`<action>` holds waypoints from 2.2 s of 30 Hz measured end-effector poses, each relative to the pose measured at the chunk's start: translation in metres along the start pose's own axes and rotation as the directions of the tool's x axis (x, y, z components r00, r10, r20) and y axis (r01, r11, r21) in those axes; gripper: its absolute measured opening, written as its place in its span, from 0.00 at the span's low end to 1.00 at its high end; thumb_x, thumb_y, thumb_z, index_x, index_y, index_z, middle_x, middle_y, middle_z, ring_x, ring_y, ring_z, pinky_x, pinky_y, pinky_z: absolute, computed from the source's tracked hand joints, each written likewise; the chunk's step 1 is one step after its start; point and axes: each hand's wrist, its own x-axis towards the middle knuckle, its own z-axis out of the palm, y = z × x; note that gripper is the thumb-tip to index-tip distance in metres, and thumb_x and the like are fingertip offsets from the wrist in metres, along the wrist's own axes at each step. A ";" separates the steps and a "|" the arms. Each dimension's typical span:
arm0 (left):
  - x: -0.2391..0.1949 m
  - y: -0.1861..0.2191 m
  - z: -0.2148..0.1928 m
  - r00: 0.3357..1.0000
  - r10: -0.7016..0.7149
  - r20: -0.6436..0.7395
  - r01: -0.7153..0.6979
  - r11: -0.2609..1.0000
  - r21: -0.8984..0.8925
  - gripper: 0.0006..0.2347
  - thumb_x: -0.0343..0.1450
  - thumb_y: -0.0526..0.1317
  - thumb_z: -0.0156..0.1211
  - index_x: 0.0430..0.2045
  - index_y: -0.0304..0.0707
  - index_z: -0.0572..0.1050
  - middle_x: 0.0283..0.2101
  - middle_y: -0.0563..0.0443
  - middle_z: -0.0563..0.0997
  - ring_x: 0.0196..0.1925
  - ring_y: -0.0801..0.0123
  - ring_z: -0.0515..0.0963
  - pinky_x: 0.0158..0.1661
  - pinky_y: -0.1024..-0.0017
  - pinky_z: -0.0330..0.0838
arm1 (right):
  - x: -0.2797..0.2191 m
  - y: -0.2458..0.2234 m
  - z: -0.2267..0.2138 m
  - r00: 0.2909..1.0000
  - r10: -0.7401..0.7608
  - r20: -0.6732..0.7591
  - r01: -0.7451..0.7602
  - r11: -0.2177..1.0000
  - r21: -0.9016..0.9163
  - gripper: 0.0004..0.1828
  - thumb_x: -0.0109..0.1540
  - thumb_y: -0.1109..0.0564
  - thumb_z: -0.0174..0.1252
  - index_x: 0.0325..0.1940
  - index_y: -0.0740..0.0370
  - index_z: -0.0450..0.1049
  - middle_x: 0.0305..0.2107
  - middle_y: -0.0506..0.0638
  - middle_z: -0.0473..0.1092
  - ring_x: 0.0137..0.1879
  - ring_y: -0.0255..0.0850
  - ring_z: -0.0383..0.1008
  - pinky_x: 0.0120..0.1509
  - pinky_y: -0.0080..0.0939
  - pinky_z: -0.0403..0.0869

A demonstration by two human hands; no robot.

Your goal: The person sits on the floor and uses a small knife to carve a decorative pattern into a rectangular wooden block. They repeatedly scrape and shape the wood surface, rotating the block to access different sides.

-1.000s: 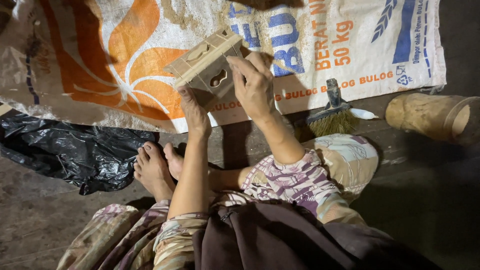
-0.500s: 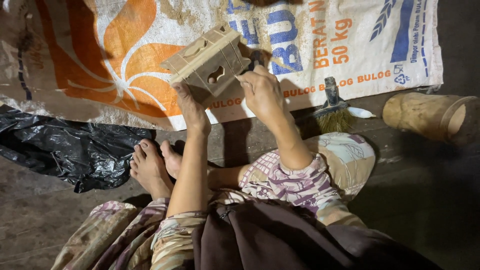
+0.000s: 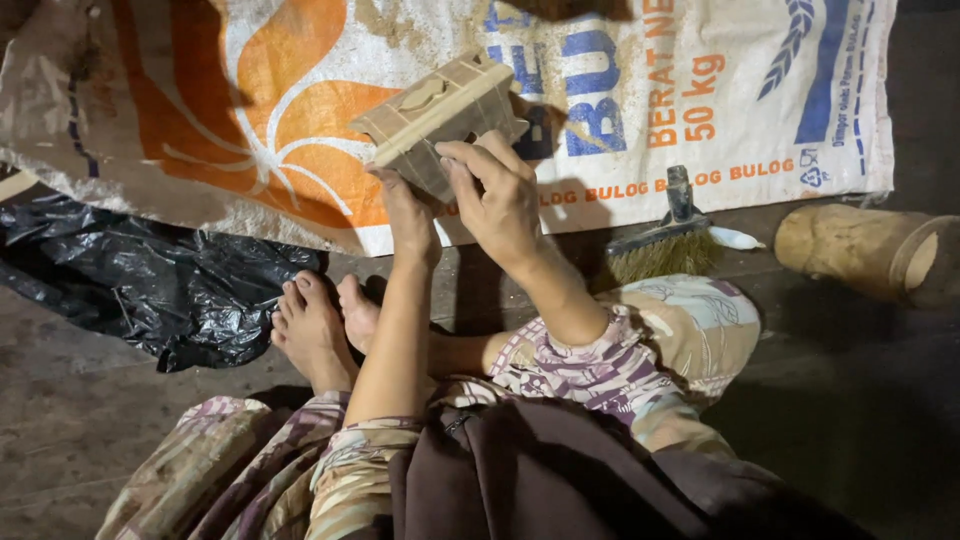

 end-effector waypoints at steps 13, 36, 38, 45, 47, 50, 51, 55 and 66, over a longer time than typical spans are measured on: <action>0.022 -0.054 -0.022 0.999 0.051 -0.011 -0.050 0.995 0.088 0.42 0.75 0.71 0.21 0.50 0.29 0.77 0.17 0.40 0.76 0.17 0.60 0.81 0.22 0.69 0.76 | 0.003 -0.019 -0.004 0.995 -0.024 0.101 0.034 0.994 -0.100 0.08 0.67 0.66 0.60 0.49 0.64 0.82 0.29 0.53 0.68 0.35 0.50 0.80 0.39 0.41 0.79; 0.011 -0.031 -0.009 0.997 0.052 -0.062 -0.047 0.995 0.083 0.42 0.75 0.72 0.23 0.50 0.30 0.77 0.25 0.41 0.79 0.22 0.62 0.81 0.28 0.67 0.82 | -0.030 -0.008 -0.024 0.914 0.147 0.378 -0.062 0.972 -0.226 0.11 0.69 0.65 0.53 0.48 0.69 0.82 0.31 0.60 0.68 0.33 0.60 0.80 0.34 0.50 0.79; 0.014 -0.034 -0.010 0.998 0.055 -0.039 -0.053 0.998 0.045 0.41 0.75 0.72 0.24 0.58 0.33 0.75 0.32 0.38 0.84 0.26 0.59 0.84 0.33 0.61 0.85 | -0.032 -0.003 -0.025 0.899 0.172 0.403 -0.083 0.970 -0.228 0.12 0.69 0.64 0.52 0.47 0.69 0.81 0.30 0.59 0.67 0.33 0.60 0.80 0.34 0.51 0.79; 0.023 0.010 0.003 0.996 -0.083 0.012 0.082 0.996 0.030 0.46 0.71 0.76 0.21 0.70 0.37 0.63 0.55 0.29 0.79 0.46 0.36 0.86 0.40 0.40 0.86 | -0.056 0.033 -0.011 0.733 0.449 0.512 -0.097 0.813 -0.574 0.10 0.65 0.59 0.52 0.36 0.60 0.79 0.29 0.55 0.72 0.36 0.59 0.82 0.40 0.58 0.78; 0.020 0.008 0.003 0.996 -0.093 -0.010 0.093 0.996 -0.017 0.46 0.70 0.78 0.24 0.69 0.39 0.66 0.57 0.31 0.79 0.49 0.36 0.86 0.44 0.36 0.85 | -0.037 0.015 -0.023 0.726 0.526 0.444 -0.131 0.739 -0.661 0.08 0.67 0.53 0.53 0.36 0.54 0.76 0.29 0.52 0.72 0.35 0.58 0.83 0.42 0.61 0.78; 0.018 0.013 0.005 0.996 -0.074 -0.045 0.072 0.997 -0.030 0.44 0.72 0.74 0.25 0.59 0.31 0.73 0.34 0.35 0.82 0.24 0.54 0.84 0.19 0.63 0.81 | 0.000 -0.009 -0.033 0.937 0.205 0.284 -0.145 0.965 -0.219 0.09 0.66 0.64 0.58 0.47 0.60 0.83 0.32 0.59 0.73 0.39 0.64 0.80 0.44 0.57 0.79; 0.016 0.017 0.007 0.997 -0.069 -0.040 0.068 0.997 -0.035 0.44 0.72 0.73 0.26 0.56 0.29 0.74 0.30 0.36 0.81 0.20 0.55 0.82 0.16 0.66 0.78 | 0.003 -0.009 -0.025 0.969 0.136 0.204 -0.110 0.985 -0.135 0.10 0.67 0.66 0.58 0.47 0.60 0.83 0.33 0.54 0.71 0.39 0.55 0.79 0.46 0.50 0.78; 0.001 0.019 0.008 0.999 -0.040 -0.010 0.040 0.997 -0.059 0.41 0.72 0.73 0.24 0.31 0.30 0.78 0.17 0.33 0.78 0.09 0.55 0.77 0.09 0.71 0.70 | 0.000 0.007 0.012 0.999 -0.004 0.051 0.005 1.000 -0.016 0.12 0.66 0.67 0.61 0.51 0.57 0.81 0.32 0.52 0.69 0.41 0.54 0.80 0.47 0.49 0.79; 0.020 -0.007 -0.010 0.997 0.078 0.026 -0.077 0.996 -0.047 0.38 0.80 0.67 0.27 0.62 0.30 0.74 0.53 0.37 0.81 0.53 0.60 0.80 0.63 0.57 0.73 | 0.008 -0.027 0.023 0.995 -0.096 0.035 0.098 0.993 -0.059 0.10 0.68 0.66 0.58 0.51 0.59 0.80 0.30 0.48 0.65 0.35 0.48 0.78 0.43 0.41 0.79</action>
